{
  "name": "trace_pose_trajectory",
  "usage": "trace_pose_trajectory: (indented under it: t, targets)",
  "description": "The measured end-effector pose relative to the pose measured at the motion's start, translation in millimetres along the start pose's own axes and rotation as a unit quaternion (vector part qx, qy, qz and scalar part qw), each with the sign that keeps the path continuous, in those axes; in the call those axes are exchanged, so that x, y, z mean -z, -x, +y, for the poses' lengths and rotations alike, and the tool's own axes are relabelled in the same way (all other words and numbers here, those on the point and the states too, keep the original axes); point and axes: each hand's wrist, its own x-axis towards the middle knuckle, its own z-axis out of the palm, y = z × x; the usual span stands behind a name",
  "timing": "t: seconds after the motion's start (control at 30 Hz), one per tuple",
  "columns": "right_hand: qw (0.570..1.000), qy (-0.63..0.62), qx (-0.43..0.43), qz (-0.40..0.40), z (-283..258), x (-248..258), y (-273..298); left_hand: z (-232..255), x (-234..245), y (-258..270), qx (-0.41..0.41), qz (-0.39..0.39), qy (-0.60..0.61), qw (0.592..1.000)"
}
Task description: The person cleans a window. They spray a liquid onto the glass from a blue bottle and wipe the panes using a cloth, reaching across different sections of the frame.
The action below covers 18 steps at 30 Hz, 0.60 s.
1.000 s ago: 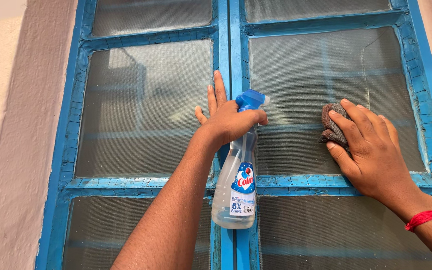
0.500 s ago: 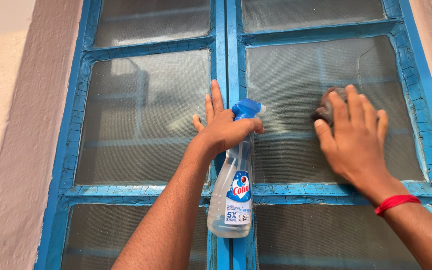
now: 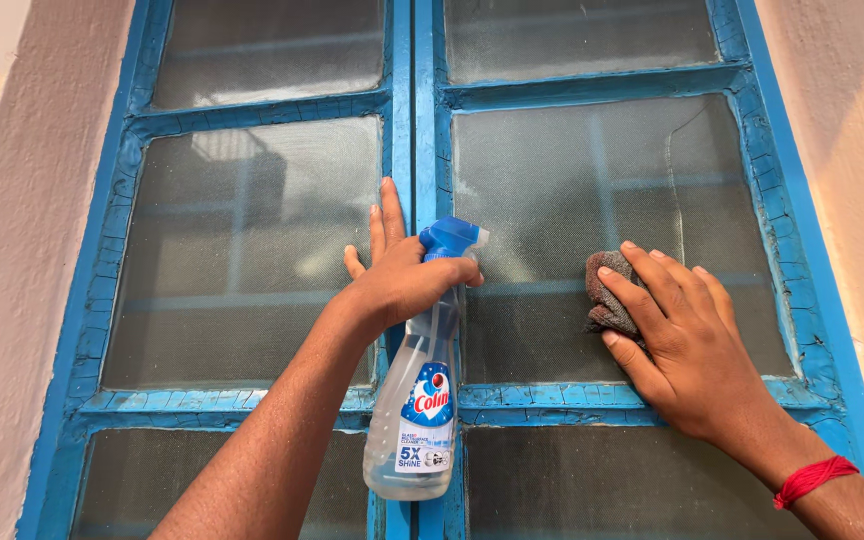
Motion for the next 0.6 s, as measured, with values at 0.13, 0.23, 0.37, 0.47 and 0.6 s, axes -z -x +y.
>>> trace_pose_trajectory:
  t: [0.13,0.23,0.37,0.47,0.6]
  targets:
    - [1.0,0.005,-0.004,-0.013,2.5,-1.3,2.1,3.2,1.0,4.1,0.023,-0.012,-0.021,0.999]
    - [1.0,-0.001,-0.003,-0.015,2.5,-1.1,2.7,6.6,2.9,5.1,0.026,-0.007,-0.019,0.999]
    - [1.0,0.001,-0.006,-0.011,2.5,-1.4,3.0,7.0,1.8,4.1,0.021,-0.007,-0.011,1.0]
    - [1.0,0.006,-0.007,-0.009,0.8,-2.3,2.7,6.8,3.3,5.0,0.028,-0.012,-0.018,0.999]
    - [1.0,0.011,-0.009,-0.007,-0.7,-1.6,3.3,6.5,3.0,5.7,0.028,-0.014,-0.021,0.999]
